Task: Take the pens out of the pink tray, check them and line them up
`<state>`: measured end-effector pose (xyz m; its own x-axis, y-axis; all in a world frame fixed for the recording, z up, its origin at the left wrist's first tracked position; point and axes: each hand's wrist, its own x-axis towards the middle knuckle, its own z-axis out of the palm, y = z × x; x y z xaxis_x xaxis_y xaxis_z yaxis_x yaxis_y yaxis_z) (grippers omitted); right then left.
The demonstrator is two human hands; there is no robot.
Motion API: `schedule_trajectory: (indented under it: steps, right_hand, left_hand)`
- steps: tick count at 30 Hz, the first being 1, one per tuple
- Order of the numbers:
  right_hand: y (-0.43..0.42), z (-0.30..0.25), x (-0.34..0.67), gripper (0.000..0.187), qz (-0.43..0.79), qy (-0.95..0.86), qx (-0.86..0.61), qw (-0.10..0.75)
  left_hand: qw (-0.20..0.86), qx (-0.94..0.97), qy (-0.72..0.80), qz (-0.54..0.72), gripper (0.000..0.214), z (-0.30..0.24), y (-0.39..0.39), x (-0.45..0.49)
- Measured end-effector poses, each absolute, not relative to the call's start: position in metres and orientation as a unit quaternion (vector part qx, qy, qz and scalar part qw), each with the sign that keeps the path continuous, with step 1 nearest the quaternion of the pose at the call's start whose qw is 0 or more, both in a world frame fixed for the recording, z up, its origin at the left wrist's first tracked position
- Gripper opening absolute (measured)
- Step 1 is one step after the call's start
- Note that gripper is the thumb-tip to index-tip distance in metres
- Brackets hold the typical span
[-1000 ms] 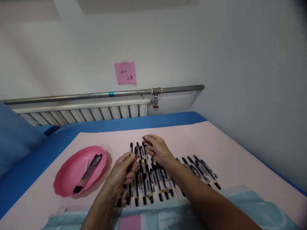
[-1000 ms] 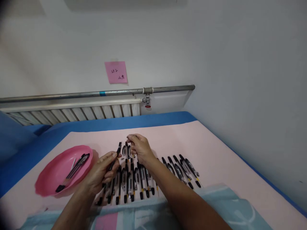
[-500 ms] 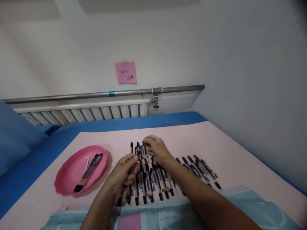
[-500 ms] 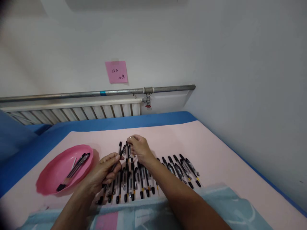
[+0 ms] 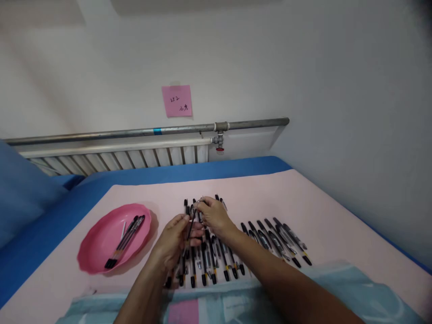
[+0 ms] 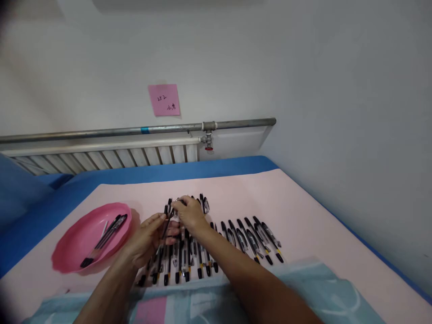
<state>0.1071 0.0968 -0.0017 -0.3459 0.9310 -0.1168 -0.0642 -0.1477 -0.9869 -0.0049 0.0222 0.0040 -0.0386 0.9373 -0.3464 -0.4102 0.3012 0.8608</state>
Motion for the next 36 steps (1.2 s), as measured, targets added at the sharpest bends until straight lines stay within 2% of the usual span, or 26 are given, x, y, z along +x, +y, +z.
schedule_trajectory:
  steps: [7,15,18,21,23,26,29,36]
  right_hand:
    - [0.093,0.004,0.111,0.018,0.698,-0.486,-0.382,0.36]
    - [0.087,0.002,0.108,0.02,0.747,-0.484,-0.364,0.275]
    - [0.087,0.007,0.109,0.02,0.733,-0.477,-0.377,0.305]
    - [0.101,0.016,0.127,0.021,0.705,-0.457,-0.377,0.389]
    - [0.118,0.021,0.15,0.021,0.661,-0.461,-0.39,0.446]
    - [0.143,0.019,0.189,0.018,0.56,-0.485,-0.47,0.48]
    - [0.161,0.004,0.213,0.016,0.524,-0.473,-0.529,0.472]
    - [0.172,-0.03,0.208,0.019,0.555,-0.482,-0.558,0.385]
  left_hand:
    - [0.649,0.284,0.432,0.558,0.018,0.006,0.02,0.0]
    - [0.654,0.289,0.447,0.538,0.019,0.008,0.021,-0.006]
    - [0.654,0.294,0.477,0.508,0.024,0.008,0.02,-0.005]
    - [0.633,0.309,0.499,0.505,0.03,0.007,0.02,-0.006]
    - [0.619,0.313,0.513,0.506,0.034,0.004,0.021,-0.008]
    - [0.612,0.299,0.529,0.506,0.034,-0.003,0.025,-0.013]
    - [0.614,0.287,0.534,0.506,0.03,-0.007,0.027,-0.015]
    - [0.613,0.291,0.544,0.493,0.021,-0.008,0.026,-0.011]
